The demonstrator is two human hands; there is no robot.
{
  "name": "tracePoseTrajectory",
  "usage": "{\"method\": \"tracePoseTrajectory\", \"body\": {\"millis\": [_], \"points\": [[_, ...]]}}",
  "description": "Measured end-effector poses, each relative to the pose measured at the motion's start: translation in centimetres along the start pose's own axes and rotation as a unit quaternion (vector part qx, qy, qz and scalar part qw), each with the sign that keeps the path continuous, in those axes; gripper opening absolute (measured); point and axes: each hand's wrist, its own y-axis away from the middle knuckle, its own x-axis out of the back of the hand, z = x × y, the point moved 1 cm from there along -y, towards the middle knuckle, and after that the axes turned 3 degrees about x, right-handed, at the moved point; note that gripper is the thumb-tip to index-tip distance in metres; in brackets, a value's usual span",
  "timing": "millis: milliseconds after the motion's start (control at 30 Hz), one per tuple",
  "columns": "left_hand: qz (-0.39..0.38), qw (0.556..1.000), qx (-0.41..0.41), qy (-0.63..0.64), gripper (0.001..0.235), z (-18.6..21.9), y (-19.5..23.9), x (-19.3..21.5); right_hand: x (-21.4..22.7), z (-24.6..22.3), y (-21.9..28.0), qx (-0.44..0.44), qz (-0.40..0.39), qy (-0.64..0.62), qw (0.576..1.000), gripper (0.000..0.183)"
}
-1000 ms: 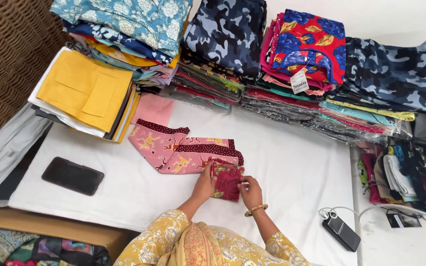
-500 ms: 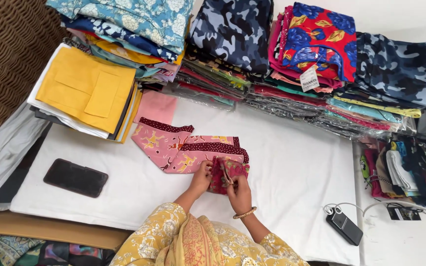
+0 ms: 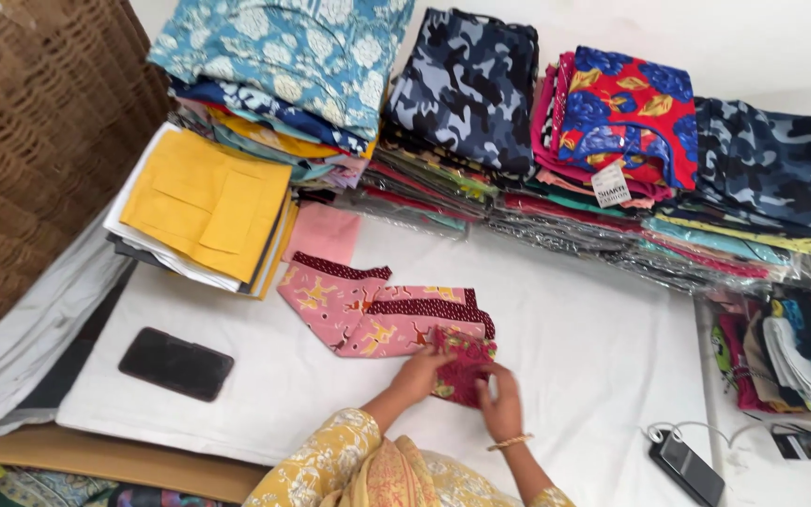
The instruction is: The person folds several pieces of clothing on a white table. They fold a yellow garment, a red and blue floral garment, and a pink patterned garment, placing each folded item into a stack. The camera remains in a static overhead position throughout the task.
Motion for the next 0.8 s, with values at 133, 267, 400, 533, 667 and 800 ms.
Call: {"method": "tracePoseTrajectory", "body": {"millis": [133, 267, 400, 533, 667, 800], "points": [[-0.047, 0.996, -0.009, -0.073, 0.063, 7.2, -2.5, 6.3, 1.2, 3.7, 0.7, -0.106, -0.051, 0.132, 0.984, 0.058], [-0.067, 0.994, 0.056, -0.064, 0.067, 10.1, -6.3, 15.1, 1.1, 4.0, 0.9, -0.226, -0.249, 0.279, 0.900, 0.087], [0.012, 0.994, 0.087, 0.072, 0.064, 4.9, -10.1, 25.1, 0.9, 3.7, 0.5, -0.240, -0.313, 0.305, 0.867, 0.094], [0.088, 0.987, 0.118, -0.068, 0.066, -2.3, -12.2, 31.3, 0.9, 3.3, 0.2, -0.250, -0.323, 0.306, 0.860, 0.095], [0.121, 0.964, 0.095, -0.217, 0.070, -8.6, -13.3, 31.6, 1.0, 3.1, 0.0, -0.252, -0.327, 0.312, 0.855, 0.095], [0.136, 0.937, 0.182, -0.264, 0.073, -4.5, -13.4, 31.8, 0.7, 3.9, 0.6, -0.246, -0.315, 0.316, 0.860, 0.094]]}}
